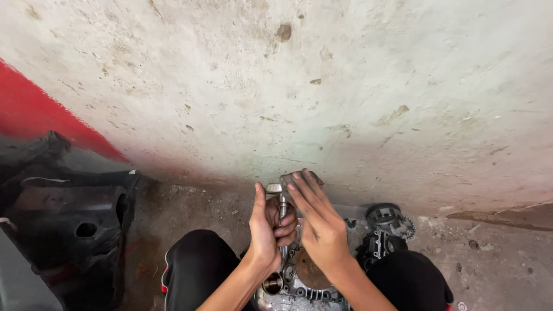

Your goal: The person sits on the floor holding a motorcycle clutch hub and sands its surfaces with an abrasive block, rotating the part to work different sides and rubbing the block over the metal by hand throughout the episode.

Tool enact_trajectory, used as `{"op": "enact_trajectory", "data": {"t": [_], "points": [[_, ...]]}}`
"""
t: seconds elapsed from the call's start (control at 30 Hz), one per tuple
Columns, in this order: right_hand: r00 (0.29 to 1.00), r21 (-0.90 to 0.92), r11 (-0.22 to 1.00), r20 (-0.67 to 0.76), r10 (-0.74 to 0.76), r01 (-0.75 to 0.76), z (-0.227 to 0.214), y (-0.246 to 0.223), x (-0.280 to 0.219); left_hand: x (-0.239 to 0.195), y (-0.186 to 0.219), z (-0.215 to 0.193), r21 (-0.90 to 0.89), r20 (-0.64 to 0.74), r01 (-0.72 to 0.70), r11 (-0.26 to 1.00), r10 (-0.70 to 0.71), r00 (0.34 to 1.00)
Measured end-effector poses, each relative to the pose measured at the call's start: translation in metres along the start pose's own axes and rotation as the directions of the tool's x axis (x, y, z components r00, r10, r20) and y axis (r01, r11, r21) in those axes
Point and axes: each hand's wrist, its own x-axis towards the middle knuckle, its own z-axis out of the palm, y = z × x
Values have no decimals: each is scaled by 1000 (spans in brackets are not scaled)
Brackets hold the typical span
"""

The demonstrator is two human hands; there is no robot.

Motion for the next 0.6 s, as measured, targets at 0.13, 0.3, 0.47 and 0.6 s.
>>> {"op": "enact_trajectory", "data": {"t": [0.13, 0.3, 0.47, 0.6], "points": [[998, -24, 999, -56, 25, -26, -2, 2, -5, -13, 14, 23, -33, -14, 15, 999, -15, 1000], [999, -47, 998, -42, -31, 29, 1, 12, -25, -9, -7, 7, -27, 34, 30, 999, -30, 999], [996, -39, 997, -55, 69, -72, -3, 4, -21, 0, -13, -3, 3, 25, 33, 999, -33, 999], [999, -47, 998, -6, -39, 39, 2, -5, -15, 6, -19, -10, 20, 4, 88, 996, -88, 996]]}}
